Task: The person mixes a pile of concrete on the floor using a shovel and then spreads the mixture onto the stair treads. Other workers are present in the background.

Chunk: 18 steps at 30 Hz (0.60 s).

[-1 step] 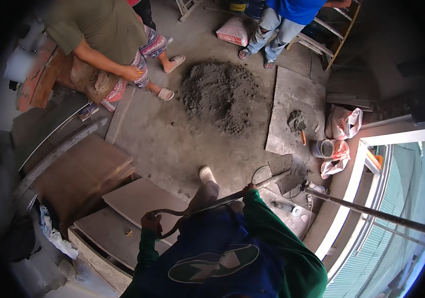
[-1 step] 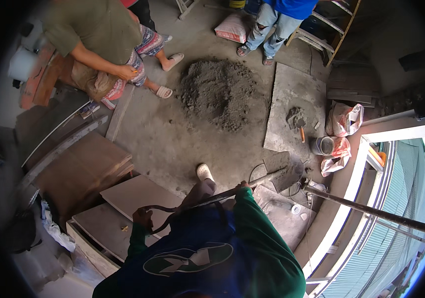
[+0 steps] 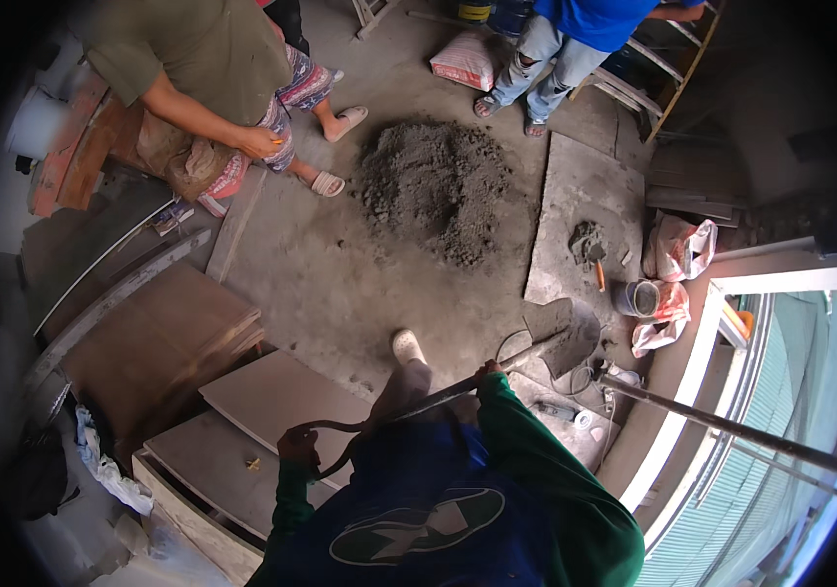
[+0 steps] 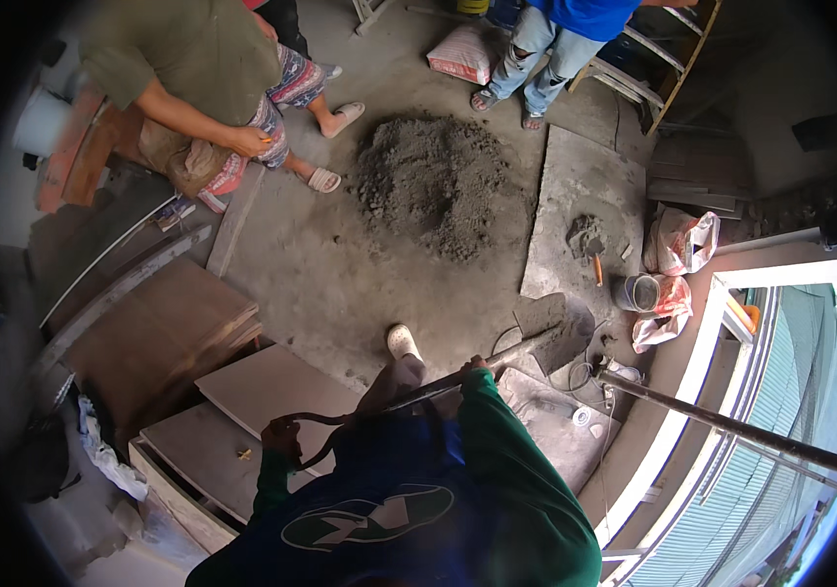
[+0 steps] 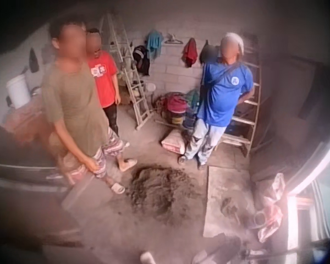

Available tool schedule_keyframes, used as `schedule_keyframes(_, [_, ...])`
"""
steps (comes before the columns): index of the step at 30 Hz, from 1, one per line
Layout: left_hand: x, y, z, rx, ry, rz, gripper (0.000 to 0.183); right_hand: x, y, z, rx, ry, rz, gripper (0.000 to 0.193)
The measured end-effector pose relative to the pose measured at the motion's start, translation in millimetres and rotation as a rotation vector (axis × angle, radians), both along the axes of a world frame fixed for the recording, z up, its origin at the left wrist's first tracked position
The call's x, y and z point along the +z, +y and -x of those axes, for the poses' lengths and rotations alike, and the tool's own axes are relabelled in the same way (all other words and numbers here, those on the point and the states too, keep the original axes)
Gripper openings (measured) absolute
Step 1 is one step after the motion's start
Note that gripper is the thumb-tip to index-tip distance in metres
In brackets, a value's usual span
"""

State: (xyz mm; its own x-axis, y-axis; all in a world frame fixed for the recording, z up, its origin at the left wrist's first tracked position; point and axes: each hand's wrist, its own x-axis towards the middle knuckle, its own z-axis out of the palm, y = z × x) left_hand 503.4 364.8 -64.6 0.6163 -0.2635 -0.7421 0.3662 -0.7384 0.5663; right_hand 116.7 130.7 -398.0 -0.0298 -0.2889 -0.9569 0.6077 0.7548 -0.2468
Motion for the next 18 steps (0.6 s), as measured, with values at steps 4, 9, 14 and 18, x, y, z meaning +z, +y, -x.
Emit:
schedule_keyframes(4, [-38, 26, 15, 0.355, 0.003, -0.114, 0.015, -35, -58, -84, 0.354, 0.224, -0.076, 0.031])
schedule_keyframes(9, [-92, 77, 68, 0.651, -0.272, -0.349, 0.017, -97, -38, -181, 0.684, 0.205, -0.135, 0.022])
schedule_keyframes(14, [-156, 135, 110, 0.615, -0.626, -0.494, 0.014, -158, -2, -253, 0.775, 0.067, -0.345, 0.018])
schedule_keyframes(18, [-233, 92, 169, 0.455, -0.646, -0.675, 0.018, -226, -83, -247, 0.704, 0.109, -0.374, 0.017])
